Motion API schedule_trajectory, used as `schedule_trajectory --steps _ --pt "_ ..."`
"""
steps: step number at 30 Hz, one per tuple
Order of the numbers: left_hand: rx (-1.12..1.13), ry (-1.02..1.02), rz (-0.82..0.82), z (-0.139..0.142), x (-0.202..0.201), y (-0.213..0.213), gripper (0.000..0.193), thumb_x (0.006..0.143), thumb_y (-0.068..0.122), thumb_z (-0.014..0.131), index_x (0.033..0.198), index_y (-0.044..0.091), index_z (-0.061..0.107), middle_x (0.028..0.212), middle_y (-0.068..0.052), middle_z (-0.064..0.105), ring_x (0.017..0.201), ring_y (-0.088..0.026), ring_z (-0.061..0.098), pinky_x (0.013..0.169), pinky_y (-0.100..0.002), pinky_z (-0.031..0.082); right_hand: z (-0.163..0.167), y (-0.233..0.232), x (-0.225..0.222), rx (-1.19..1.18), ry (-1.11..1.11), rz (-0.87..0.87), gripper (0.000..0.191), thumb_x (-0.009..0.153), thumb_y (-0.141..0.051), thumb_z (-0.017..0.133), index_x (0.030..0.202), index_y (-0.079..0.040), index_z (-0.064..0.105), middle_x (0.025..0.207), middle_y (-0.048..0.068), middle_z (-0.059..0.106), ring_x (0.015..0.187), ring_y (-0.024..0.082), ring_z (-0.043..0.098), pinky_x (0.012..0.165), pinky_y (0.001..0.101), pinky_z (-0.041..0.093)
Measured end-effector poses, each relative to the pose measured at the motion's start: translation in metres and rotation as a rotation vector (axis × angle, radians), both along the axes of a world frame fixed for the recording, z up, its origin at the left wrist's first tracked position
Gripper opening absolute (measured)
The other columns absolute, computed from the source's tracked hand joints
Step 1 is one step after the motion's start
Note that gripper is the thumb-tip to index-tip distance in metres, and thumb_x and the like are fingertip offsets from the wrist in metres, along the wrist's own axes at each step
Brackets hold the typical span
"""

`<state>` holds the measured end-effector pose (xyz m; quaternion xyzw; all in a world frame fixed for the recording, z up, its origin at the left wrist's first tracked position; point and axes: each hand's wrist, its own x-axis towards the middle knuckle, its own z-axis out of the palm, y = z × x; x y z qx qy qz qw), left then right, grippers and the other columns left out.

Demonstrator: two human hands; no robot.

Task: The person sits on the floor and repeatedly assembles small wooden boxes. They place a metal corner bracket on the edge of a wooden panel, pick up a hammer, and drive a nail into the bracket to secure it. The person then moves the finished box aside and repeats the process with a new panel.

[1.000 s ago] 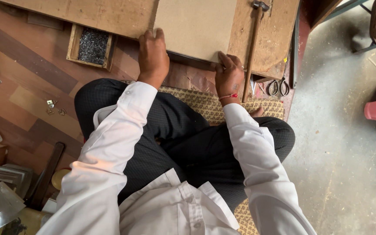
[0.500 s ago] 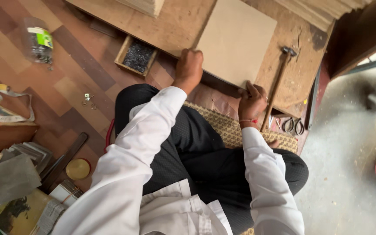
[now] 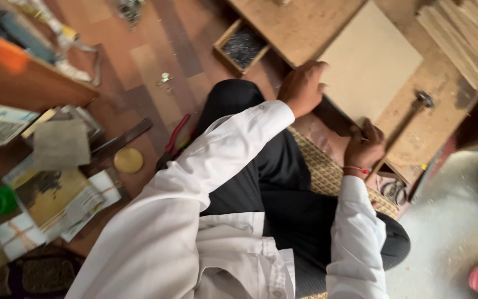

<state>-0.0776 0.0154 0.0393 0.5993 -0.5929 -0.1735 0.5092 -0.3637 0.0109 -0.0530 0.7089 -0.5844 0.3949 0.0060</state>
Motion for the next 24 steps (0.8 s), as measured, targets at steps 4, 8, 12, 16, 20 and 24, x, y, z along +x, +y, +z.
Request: schedule_trajectory --steps 4,8,12,16,20,24 --pt "-0.04 0.077 -0.04 -0.001 0.067 0.033 0.023 0.089 0.007 0.074 0.112 0.005 0.072 0.105 -0.015 0.076 0.097 -0.032 0.074 0.087 -0.041 0.058 -0.004 -0.003 -0.001 0.074 -0.007 0.038 0.044 0.078 -0.004 0.092 0.119 -0.002 0.08 0.112 0.017 0.074 0.094 0.029 0.074 0.075 0.0353 0.064" --pt "-0.058 0.256 0.129 -0.031 0.187 0.065 0.021 0.087 0.0 0.073 0.108 0.002 0.075 0.103 -0.011 0.079 0.09 -0.022 0.077 0.083 -0.034 0.061 -0.003 -0.002 -0.004 0.081 0.106 0.024 0.055 0.073 -0.007 0.096 0.124 0.002 0.078 0.109 0.019 0.073 0.091 0.029 0.073 0.07 0.0334 0.064" --pt "0.278 0.053 0.539 -0.074 0.289 0.115 0.011 0.087 -0.004 0.068 0.091 0.004 0.075 0.089 -0.011 0.077 0.081 -0.021 0.075 0.073 -0.034 0.06 0.002 0.003 -0.001 0.081 -0.077 0.034 0.063 0.076 -0.006 0.092 0.132 0.01 0.068 0.117 0.023 0.071 0.093 0.026 0.075 0.07 0.0313 0.066" --pt "0.349 -0.086 0.663 -0.115 0.313 0.143 0.015 0.082 -0.005 0.07 0.083 0.007 0.079 0.086 -0.014 0.076 0.079 -0.029 0.074 0.072 -0.041 0.058 0.008 0.013 0.008 0.09 -0.128 -0.031 0.048 0.092 -0.004 0.087 0.135 0.009 0.069 0.118 0.021 0.073 0.094 0.024 0.076 0.07 0.0311 0.065" --pt "0.341 -0.197 0.81 -0.14 0.304 0.132 0.012 0.078 0.006 0.07 0.086 0.01 0.076 0.088 -0.011 0.074 0.075 -0.027 0.075 0.066 -0.039 0.06 0.003 0.026 0.012 0.157 -0.202 -0.022 0.041 0.094 -0.002 0.086 0.131 0.006 0.069 0.119 0.016 0.075 0.09 0.02 0.077 0.074 0.0297 0.064" --pt "0.317 -0.025 0.72 -0.147 0.292 0.115 0.012 0.079 -0.006 0.068 0.082 0.006 0.071 0.081 -0.009 0.072 0.071 -0.021 0.073 0.063 -0.034 0.06 -0.002 0.037 0.01 0.072 -0.325 -0.047 0.037 0.094 0.005 0.082 0.128 0.005 0.068 0.113 0.011 0.074 0.083 0.014 0.065 0.07 0.0247 0.053"
